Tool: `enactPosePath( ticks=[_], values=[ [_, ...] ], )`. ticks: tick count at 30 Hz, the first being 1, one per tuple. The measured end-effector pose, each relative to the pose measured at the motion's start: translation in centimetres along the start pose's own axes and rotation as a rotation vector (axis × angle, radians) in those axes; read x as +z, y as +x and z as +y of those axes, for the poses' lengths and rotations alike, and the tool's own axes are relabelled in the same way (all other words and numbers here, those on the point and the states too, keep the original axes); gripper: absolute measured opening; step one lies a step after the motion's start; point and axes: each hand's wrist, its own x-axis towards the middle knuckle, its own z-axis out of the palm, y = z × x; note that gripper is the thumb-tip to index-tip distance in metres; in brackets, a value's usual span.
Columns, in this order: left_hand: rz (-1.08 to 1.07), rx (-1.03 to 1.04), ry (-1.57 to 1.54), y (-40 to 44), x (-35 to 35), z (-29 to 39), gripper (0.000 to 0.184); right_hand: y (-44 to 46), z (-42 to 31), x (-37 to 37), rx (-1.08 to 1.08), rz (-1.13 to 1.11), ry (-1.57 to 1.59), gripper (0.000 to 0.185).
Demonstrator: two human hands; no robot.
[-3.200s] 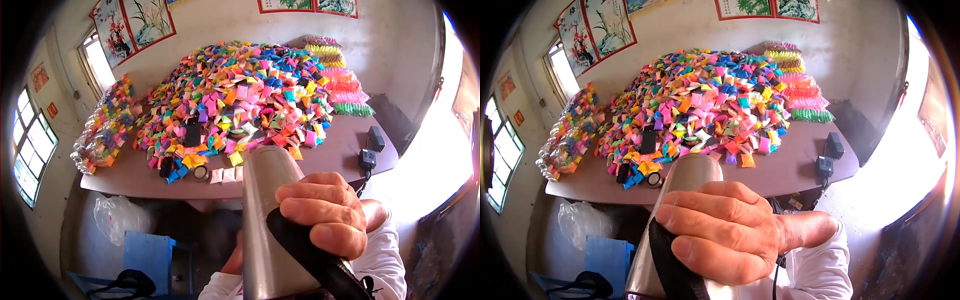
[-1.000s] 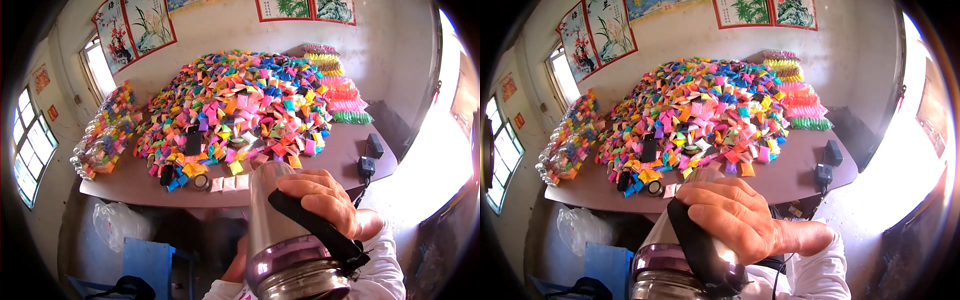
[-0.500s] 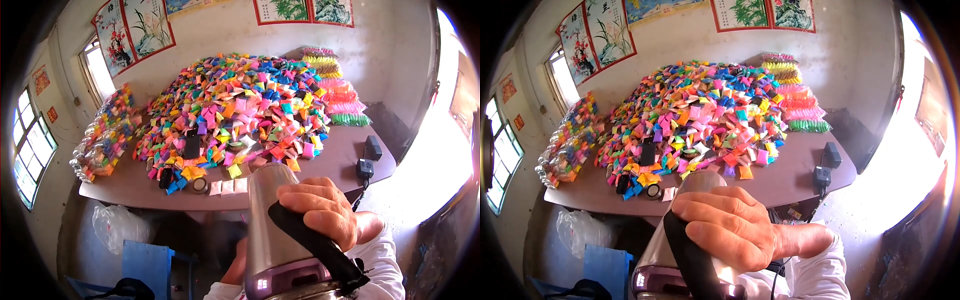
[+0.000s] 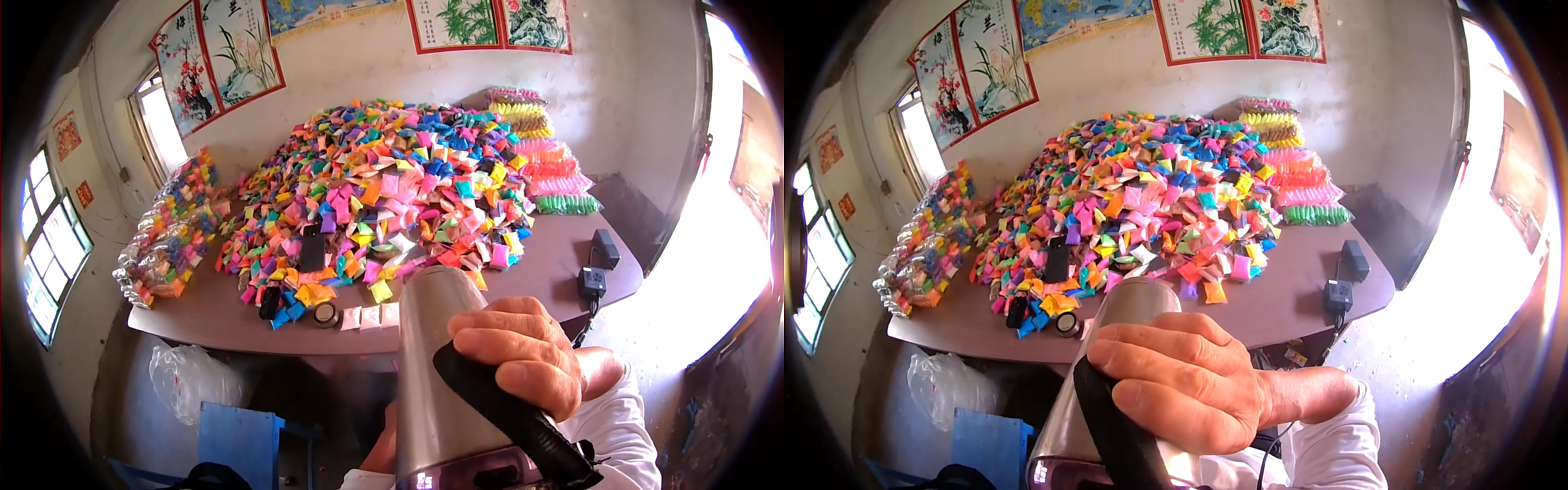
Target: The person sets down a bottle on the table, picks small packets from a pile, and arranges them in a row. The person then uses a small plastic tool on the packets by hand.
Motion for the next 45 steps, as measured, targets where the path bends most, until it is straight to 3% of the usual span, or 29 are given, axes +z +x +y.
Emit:
enactPosePath(
  ticks=[6, 8, 12, 14, 45],
  values=[
    [-0.006, -0.007, -0.008, -0.1, -0.2, -0.1, 0.037, 0.5, 0.0, -0.5, -0.019, -0.031, -0.018, 0.025],
    [-0.007, -0.009, -0.009, 0.0, -0.2, 0.1, 0.038, 0.2, 0.1, -0.6, -0.018, -0.072, 0.009, 0.035],
    [-0.009, -0.013, -0.018, -0.1, -0.5, 0.2, 0.039, 0.7, 0.0, -0.4, -0.026, -0.059, -0.006, 0.036],
    [-0.012, -0.02, -0.026, -0.1, -0.6, 0.3, 0.039, 1.0, 0.2, -0.1, -0.066, 0.025, -0.011, 0.027],
    [0.011, -0.028, 0.034, 0.1, 0.0, -0.3, 0.03, 2.3, 0.2, 1.3, -0.159, 0.217, -0.042, 0.023]
  ],
)
